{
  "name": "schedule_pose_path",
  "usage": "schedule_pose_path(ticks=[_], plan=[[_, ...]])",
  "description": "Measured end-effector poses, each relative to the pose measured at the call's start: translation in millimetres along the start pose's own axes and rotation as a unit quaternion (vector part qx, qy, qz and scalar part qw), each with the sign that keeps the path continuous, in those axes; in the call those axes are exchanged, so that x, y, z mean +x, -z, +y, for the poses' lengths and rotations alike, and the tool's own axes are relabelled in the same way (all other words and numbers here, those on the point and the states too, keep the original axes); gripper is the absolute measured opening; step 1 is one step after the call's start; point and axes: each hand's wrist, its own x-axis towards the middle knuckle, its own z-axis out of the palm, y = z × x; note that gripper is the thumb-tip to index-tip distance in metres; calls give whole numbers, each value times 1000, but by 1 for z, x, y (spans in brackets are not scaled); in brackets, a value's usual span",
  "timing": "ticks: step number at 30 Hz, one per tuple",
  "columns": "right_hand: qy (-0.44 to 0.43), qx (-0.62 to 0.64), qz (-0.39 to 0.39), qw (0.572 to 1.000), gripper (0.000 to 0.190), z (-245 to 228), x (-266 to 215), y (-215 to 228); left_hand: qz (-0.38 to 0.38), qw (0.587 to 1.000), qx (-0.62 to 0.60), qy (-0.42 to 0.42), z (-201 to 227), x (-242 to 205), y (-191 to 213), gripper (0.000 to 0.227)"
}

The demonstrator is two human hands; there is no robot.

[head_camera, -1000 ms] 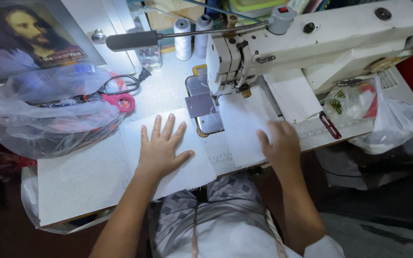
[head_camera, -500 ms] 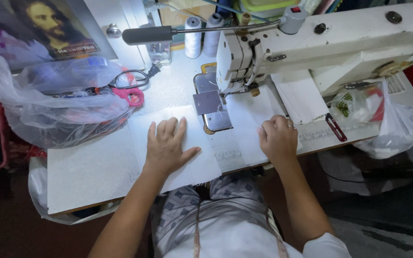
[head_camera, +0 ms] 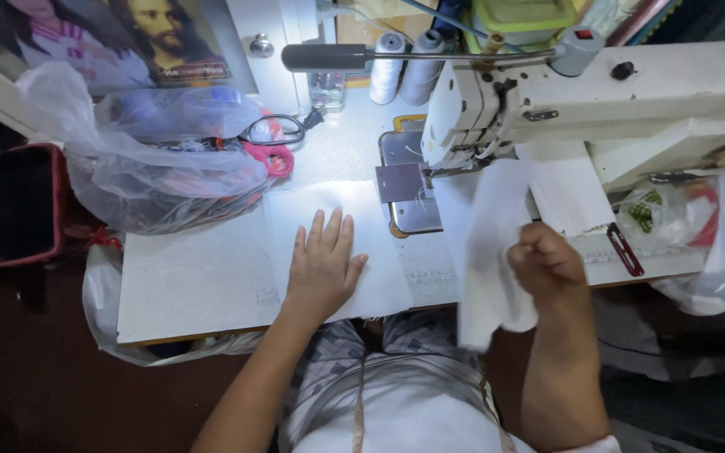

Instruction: Folding and arranging small white fabric pieces on a sewing machine table.

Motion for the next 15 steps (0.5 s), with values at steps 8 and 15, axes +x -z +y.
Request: schedule_pose_path(ticks=[8, 15], plan=[[-97, 428, -231, 868, 33, -1, 28, -154, 220, 764, 603, -67, -19, -9, -5, 61], [-240, 370, -154, 884, 15, 98, 36, -171, 236, 840, 484, -59, -25, 3, 2, 52]])
